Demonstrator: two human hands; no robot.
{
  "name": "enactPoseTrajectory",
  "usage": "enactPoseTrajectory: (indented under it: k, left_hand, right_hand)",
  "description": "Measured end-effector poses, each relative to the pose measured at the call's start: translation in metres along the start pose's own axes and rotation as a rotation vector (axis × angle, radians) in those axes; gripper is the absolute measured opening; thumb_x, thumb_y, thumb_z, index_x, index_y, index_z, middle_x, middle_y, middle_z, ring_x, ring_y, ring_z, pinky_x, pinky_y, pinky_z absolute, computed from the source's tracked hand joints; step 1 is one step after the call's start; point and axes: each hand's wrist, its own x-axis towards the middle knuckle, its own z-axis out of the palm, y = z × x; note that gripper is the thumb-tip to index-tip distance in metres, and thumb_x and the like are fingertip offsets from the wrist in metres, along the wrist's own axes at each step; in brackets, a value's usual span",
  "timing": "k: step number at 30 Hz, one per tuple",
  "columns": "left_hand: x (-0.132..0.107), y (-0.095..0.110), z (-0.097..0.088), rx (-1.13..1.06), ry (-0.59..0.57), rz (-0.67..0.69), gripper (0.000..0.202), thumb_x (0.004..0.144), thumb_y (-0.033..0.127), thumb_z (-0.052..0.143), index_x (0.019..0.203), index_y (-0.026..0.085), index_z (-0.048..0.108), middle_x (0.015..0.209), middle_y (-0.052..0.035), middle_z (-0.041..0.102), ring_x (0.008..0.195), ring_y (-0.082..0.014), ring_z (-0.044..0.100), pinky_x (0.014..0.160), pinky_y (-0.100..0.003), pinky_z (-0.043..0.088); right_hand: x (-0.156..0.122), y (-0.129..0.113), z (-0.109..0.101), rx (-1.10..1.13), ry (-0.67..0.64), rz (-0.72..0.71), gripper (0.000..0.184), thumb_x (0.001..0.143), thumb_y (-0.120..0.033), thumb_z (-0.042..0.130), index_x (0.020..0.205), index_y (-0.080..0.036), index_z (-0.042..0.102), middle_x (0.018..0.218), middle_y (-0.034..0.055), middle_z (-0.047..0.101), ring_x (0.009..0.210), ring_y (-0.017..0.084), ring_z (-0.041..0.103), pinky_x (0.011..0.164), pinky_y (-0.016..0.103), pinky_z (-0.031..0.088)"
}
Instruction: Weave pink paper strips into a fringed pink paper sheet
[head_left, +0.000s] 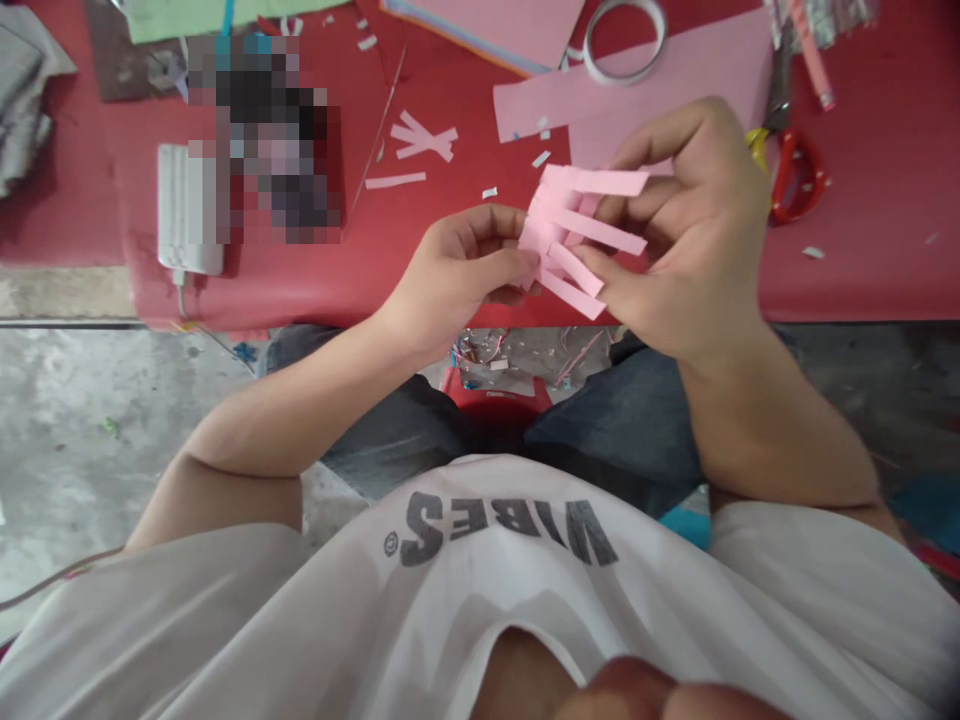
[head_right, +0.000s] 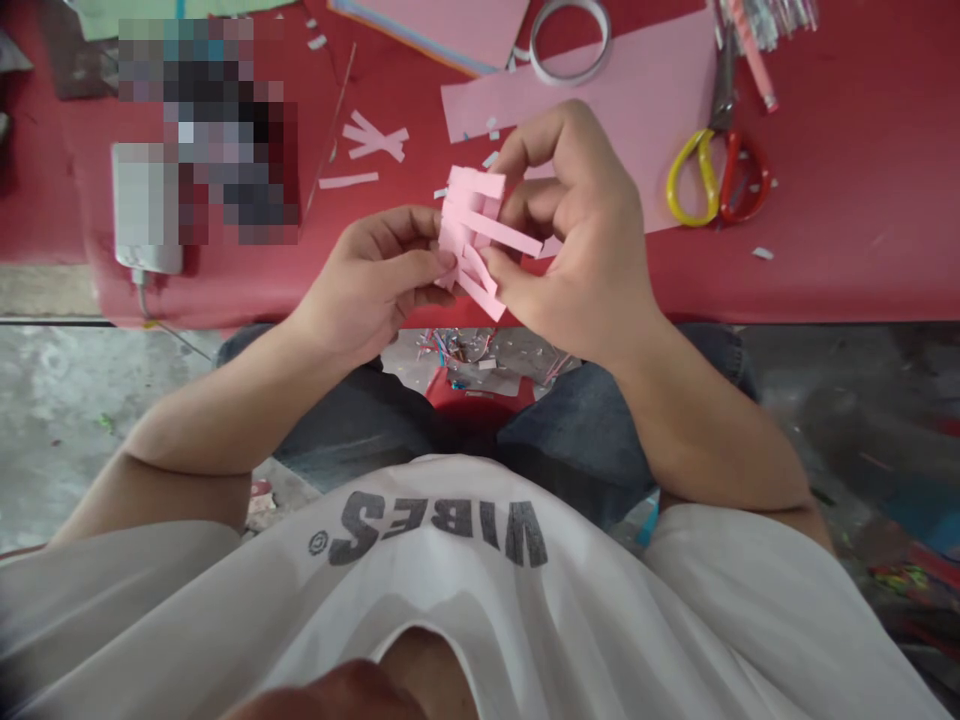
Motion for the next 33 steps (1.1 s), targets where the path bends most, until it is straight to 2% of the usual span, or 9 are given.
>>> enactPoseTrajectory:
  k: [3,8,13,17,20,24,27,30,33]
  left_hand:
    - [0.0,0.001,0.001,0.132,0.052,0.077,0.002,0.091,0.014,0.072,0.09,0.016,0.074,0.08,-0.0007,0.072,0.071,-0.0088,0.068,0.067,-0.019,0.058]
    - [0.0,0.002,0.004,0.222,0.101,0.133,0.017,0.095,0.028,0.074,0.082,0.017,0.071,0.076,0.0016,0.069,0.068,-0.0065,0.067,0.066,-0.017,0.055]
    - [-0.001,0.002,0.005,0.207,0.131,0.096,0.021,0.097,0.032,0.073,0.083,0.017,0.069,0.077,0.0018,0.07,0.07,-0.0077,0.071,0.068,-0.017,0.06]
    - [-0.002,0.0,0.007,0.169,0.157,0.1,0.018,0.097,0.027,0.07,0.083,0.016,0.068,0.075,0.002,0.07,0.07,-0.0088,0.072,0.07,-0.021,0.065]
    - [-0.002,-0.003,0.008,0.116,0.166,0.062,0.018,0.098,0.027,0.069,0.084,0.016,0.067,0.076,0.002,0.071,0.07,-0.0096,0.074,0.073,-0.025,0.067]
    - [-0.001,-0.006,0.007,0.044,0.171,0.012,0.014,0.097,0.026,0.071,0.087,0.017,0.069,0.075,0.002,0.071,0.068,-0.0093,0.072,0.074,-0.027,0.069]
    - [0.001,-0.008,0.005,-0.036,0.156,-0.017,0.009,0.097,0.022,0.07,0.089,0.017,0.07,0.075,0.0023,0.07,0.068,-0.0087,0.071,0.075,-0.027,0.069]
    - [0.002,-0.01,0.003,-0.104,0.14,-0.024,0.008,0.097,0.021,0.069,0.09,0.017,0.069,0.08,0.0012,0.071,0.074,-0.0096,0.072,0.079,-0.027,0.069]
    - [0.002,-0.011,0.002,-0.118,0.122,-0.018,0.006,0.096,0.021,0.069,0.091,0.018,0.07,0.081,0.0012,0.071,0.074,-0.0098,0.072,0.08,-0.028,0.069]
  right_hand:
    - [0.002,-0.004,0.0,0.077,0.014,0.03,0.048,0.072,-0.013,0.088,0.104,-0.031,0.057,0.098,-0.0043,0.058,0.062,0.008,0.057,0.05,0.028,0.044]
    - [0.002,-0.009,-0.002,0.115,-0.027,0.04,0.056,0.071,-0.003,0.082,0.112,-0.028,0.055,0.115,-0.0007,0.057,0.059,0.006,0.058,0.047,0.027,0.044]
    - [0.002,-0.005,-0.003,0.075,-0.037,0.031,0.051,0.078,-0.011,0.082,0.117,-0.029,0.055,0.131,0.0009,0.058,0.059,0.005,0.063,0.045,0.026,0.045]
    - [0.0,0.002,-0.001,0.06,-0.041,0.078,0.054,0.081,-0.029,0.087,0.124,-0.032,0.055,0.1,-0.0027,0.069,0.063,0.013,0.069,0.044,0.026,0.048]
    - [-0.003,0.006,0.001,0.06,-0.06,0.155,0.066,0.078,-0.032,0.091,0.132,-0.031,0.053,0.067,-0.0087,0.06,0.07,0.019,0.073,0.051,0.028,0.054]
    - [-0.005,0.003,0.001,0.029,-0.04,0.159,0.079,0.07,-0.026,0.095,0.137,-0.031,0.053,0.066,-0.0101,0.059,0.075,0.021,0.075,0.058,0.03,0.057]
    - [-0.005,-0.005,0.001,-0.011,-0.017,0.119,0.072,0.073,-0.022,0.091,0.135,-0.034,0.055,0.092,-0.0047,0.07,0.076,0.018,0.073,0.058,0.03,0.057]
    - [-0.004,-0.013,0.001,-0.052,0.035,0.084,0.058,0.079,-0.016,0.083,0.128,-0.037,0.06,0.133,-0.0018,0.062,0.08,0.014,0.072,0.061,0.03,0.057]
    - [-0.003,-0.014,0.001,-0.035,0.077,0.07,0.056,0.078,-0.012,0.082,0.125,-0.036,0.061,0.133,-0.0018,0.06,0.081,0.013,0.072,0.068,0.03,0.059]
